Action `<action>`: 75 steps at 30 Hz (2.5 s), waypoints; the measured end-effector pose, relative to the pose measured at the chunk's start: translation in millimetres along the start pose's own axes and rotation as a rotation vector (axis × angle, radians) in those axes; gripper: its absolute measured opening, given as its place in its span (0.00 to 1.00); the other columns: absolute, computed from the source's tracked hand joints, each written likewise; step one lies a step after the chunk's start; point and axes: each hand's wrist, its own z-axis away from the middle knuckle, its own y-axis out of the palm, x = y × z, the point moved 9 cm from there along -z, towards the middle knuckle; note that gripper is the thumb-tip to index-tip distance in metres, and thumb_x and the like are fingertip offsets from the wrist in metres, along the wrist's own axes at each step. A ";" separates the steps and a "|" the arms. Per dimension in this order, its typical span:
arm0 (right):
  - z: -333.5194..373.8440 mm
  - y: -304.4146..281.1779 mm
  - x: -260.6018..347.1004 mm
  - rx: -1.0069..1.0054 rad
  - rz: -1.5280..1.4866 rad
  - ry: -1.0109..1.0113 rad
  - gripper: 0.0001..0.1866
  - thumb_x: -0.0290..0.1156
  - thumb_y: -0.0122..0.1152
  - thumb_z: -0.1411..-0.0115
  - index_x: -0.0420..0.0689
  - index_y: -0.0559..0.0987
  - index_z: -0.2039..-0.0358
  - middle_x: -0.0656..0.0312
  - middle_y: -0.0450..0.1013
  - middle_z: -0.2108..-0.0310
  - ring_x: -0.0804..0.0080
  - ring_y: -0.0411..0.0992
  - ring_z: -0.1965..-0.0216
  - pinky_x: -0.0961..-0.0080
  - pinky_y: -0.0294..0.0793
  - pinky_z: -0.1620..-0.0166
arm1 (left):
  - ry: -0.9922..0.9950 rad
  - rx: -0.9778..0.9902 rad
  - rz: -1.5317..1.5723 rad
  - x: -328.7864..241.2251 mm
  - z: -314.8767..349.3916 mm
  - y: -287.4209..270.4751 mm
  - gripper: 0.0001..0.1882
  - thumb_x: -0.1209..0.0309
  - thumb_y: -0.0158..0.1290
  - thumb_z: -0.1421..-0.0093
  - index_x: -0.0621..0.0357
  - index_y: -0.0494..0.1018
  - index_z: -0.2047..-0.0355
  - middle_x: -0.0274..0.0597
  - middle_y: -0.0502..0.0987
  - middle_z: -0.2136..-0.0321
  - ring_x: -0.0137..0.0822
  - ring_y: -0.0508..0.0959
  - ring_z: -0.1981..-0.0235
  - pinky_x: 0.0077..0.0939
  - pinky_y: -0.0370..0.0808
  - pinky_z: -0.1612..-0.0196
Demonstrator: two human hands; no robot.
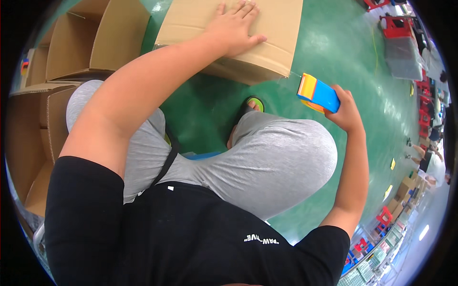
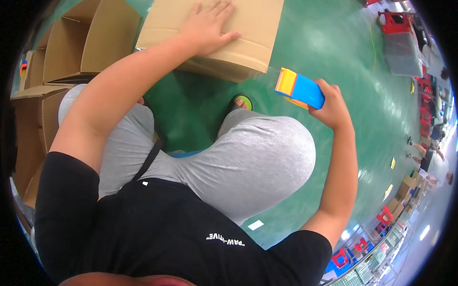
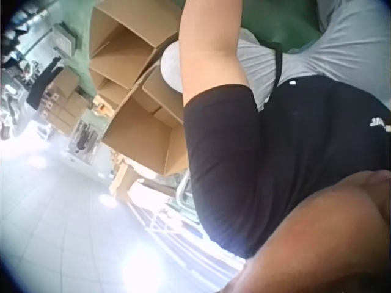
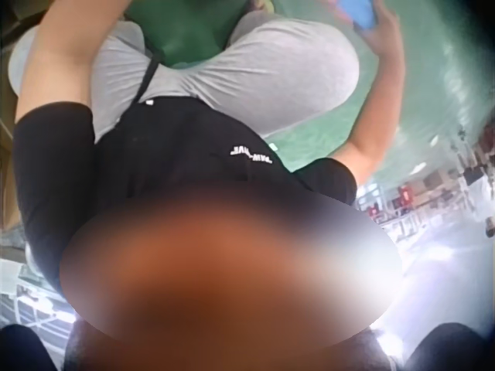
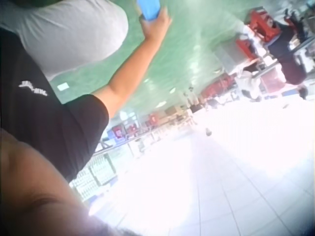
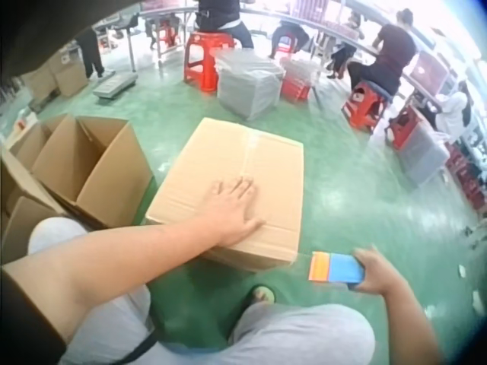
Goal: Taping cardboard boxes closed using a handheld tape dispenser.
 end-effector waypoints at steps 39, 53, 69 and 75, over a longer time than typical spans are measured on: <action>-150.8 -10.8 153.3 -0.700 0.403 -0.439 0.24 0.49 0.59 0.38 0.44 0.71 0.52 0.53 0.75 0.60 0.54 0.73 0.57 0.60 0.67 0.54 | 0.174 -0.648 -0.082 -12.1 25.3 2.3 0.09 0.63 0.53 0.46 0.52 0.68 0.74 0.41 0.77 0.71 0.42 0.79 0.68 0.44 0.75 0.65; -28.9 118.2 26.9 0.514 -0.973 0.455 0.40 0.63 0.28 0.31 0.38 0.78 0.54 0.53 0.78 0.56 0.64 0.75 0.54 0.69 0.71 0.50 | -0.034 -0.382 0.164 19.2 9.1 15.4 0.10 0.62 0.48 0.41 0.56 0.71 0.69 0.46 0.79 0.76 0.51 0.80 0.73 0.50 0.75 0.71; -48.1 127.0 44.1 0.316 -1.093 0.167 0.31 0.50 0.48 0.30 0.32 0.73 0.45 0.50 0.73 0.45 0.61 0.69 0.42 0.63 0.63 0.38 | -0.714 -0.425 1.095 216.2 60.4 -2.1 0.25 0.46 0.46 0.38 0.59 0.71 0.61 0.45 0.72 0.64 0.42 0.74 0.60 0.36 0.69 0.56; -60.1 134.0 42.8 0.257 -1.100 0.124 0.30 0.51 0.52 0.33 0.35 0.77 0.48 0.56 0.75 0.47 0.65 0.70 0.44 0.66 0.64 0.39 | -1.037 0.151 1.072 191.7 141.0 47.1 0.46 0.26 0.36 0.42 0.63 0.71 0.55 0.50 0.76 0.54 0.45 0.77 0.52 0.37 0.69 0.48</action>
